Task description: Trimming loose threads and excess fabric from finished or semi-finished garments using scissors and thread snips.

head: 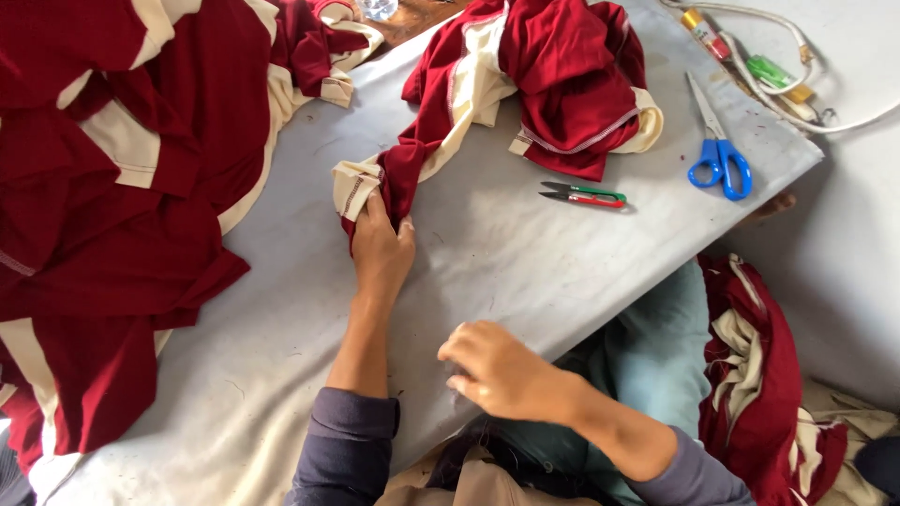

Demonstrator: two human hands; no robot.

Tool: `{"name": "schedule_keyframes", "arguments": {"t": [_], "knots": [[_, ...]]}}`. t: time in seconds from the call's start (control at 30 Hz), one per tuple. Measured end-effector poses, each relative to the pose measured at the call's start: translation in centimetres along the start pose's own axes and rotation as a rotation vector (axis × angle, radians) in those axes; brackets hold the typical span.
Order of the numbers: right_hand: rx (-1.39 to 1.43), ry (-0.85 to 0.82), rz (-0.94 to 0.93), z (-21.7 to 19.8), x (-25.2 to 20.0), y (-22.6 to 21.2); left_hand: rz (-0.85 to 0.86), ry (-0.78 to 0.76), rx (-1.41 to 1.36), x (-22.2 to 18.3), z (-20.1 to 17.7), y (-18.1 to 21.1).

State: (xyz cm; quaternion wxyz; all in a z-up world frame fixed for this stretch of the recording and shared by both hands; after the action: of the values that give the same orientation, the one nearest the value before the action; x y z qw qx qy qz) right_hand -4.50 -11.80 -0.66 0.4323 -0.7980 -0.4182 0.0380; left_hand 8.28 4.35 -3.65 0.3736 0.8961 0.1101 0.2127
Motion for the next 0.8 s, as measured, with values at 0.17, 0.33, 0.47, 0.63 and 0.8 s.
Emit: {"name": "schedule_keyframes", "arguments": {"t": [0.17,0.33,0.47,0.63,0.8], "knots": [[-0.013,-0.469,-0.233,0.2,-2.7,-3.1,0.067,0.039,-0.011,0.1,-0.2,0.3],[-0.125,-0.065,0.063,-10.6,1.1,5.8,0.042,0.052,0.072,0.8,-1.2,1.7],[-0.911,0.459,0.230,-15.4,-1.2,17.8,-0.198,0.188,-0.503,1.7,-3.5,-7.4],[-0.609,0.163,0.711,-16.0,-1.1,17.7,-0.390,0.676,-1.725,2.8,-13.3,-24.1],[-0.137,0.389,0.799,-18.6,-1.4,17.1,-0.404,0.617,-0.962,1.3,-13.8,-28.8]]}}
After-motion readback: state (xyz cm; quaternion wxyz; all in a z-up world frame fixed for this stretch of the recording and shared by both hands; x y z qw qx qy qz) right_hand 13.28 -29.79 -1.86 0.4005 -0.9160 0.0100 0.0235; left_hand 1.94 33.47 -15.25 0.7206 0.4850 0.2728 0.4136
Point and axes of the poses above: each hand's wrist, its own x-axis towards the middle knuckle, its own z-axis out of the palm, y = z × x, the point moved 6 cm from there along x, towards the middle knuckle, and after that the axes turned 8 degrees about y, right-handed, at the moved point
